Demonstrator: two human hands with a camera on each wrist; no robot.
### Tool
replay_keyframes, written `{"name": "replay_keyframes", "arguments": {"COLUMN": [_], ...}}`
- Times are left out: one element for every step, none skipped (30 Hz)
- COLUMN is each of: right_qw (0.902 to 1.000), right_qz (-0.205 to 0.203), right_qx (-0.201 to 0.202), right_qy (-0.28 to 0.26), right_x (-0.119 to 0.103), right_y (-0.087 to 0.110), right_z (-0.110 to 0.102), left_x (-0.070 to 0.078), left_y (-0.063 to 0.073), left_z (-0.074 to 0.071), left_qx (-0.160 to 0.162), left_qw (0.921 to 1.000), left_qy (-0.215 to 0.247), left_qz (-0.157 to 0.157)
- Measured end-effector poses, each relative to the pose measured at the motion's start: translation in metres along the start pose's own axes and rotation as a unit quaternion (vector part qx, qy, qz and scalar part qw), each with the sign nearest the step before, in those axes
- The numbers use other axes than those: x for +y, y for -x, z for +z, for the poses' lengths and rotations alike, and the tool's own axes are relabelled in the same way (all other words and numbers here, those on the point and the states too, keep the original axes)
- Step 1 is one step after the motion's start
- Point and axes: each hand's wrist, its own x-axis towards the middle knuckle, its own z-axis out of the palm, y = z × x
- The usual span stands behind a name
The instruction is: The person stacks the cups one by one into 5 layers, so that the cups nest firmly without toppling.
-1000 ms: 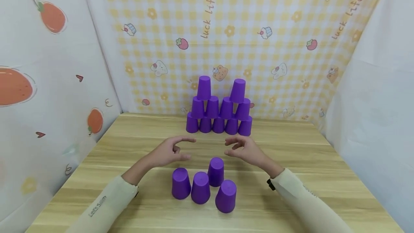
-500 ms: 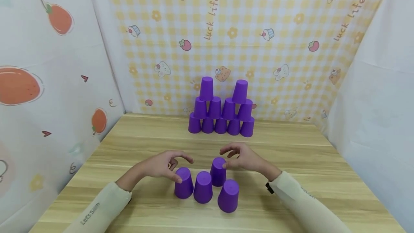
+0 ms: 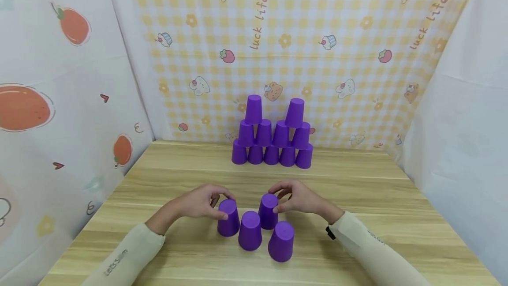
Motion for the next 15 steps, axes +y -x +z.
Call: {"name": "replay_keyframes", "arguments": {"right_qw": [1.0,1.0,1.0,1.0,1.0,1.0,1.0,1.0,1.0,0.9999,0.9999,0.9999,0.9999,0.9999,0.9999], "right_qz": [-0.001,-0.001,-0.002,-0.002,-0.003,-0.005,-0.005,-0.006,-0.007,-0.009,-0.01,-0.011,-0.013,-0.014,-0.015], "right_qx": [0.0,-0.001,-0.002,-0.003,-0.003,-0.004,-0.003,-0.003,-0.002,-0.001,0.0,0.001,0.002,0.003,0.003], "right_qy": [0.0,0.0,-0.002,-0.003,-0.005,-0.006,-0.006,-0.006,-0.005,-0.005,-0.005,-0.006,-0.006,-0.006,-0.006], "right_x": [0.0,0.001,0.001,0.001,0.002,0.002,0.003,0.003,0.003,0.004,0.004,0.004,0.004,0.004,0.004], "right_y": [0.0,0.0,0.0,0.0,0.0,0.001,0.0,0.0,0.0,0.0,0.0,0.0,0.0,-0.001,-0.001], "right_z": [0.0,0.001,0.001,0.001,0.001,0.002,0.002,0.002,0.002,0.002,0.002,0.002,0.002,0.002,0.002], "left_x": [0.0,-0.001,-0.001,-0.002,-0.002,-0.001,-0.001,-0.001,-0.001,-0.001,-0.001,-0.002,-0.003,-0.003,-0.004], "left_y": [-0.001,-0.002,-0.002,-0.003,-0.005,-0.006,-0.008,-0.009,-0.011,-0.013,-0.015,-0.017,-0.018,-0.02,-0.021], "left_z": [0.0,0.001,0.001,0.001,0.001,0.002,0.002,0.001,0.001,0.001,0.001,0.001,0.002,0.002,0.002], "left_qx": [0.004,0.009,0.012,0.016,0.019,0.021,0.025,0.027,0.03,0.032,0.035,0.038,0.041,0.046,0.052], "left_qw": [1.0,0.9999,0.9998,0.9997,0.9996,0.9995,0.9992,0.9991,0.9989,0.9987,0.9985,0.9984,0.9982,0.998,0.9976], "left_qy": [0.0,-0.002,-0.005,-0.008,-0.013,-0.018,-0.023,-0.028,-0.032,-0.035,-0.036,-0.037,-0.036,-0.036,-0.038], "left_qz": [-0.004,-0.009,-0.013,-0.016,-0.018,-0.017,-0.019,-0.019,-0.017,-0.018,-0.02,-0.022,-0.024,-0.025,-0.027]}}
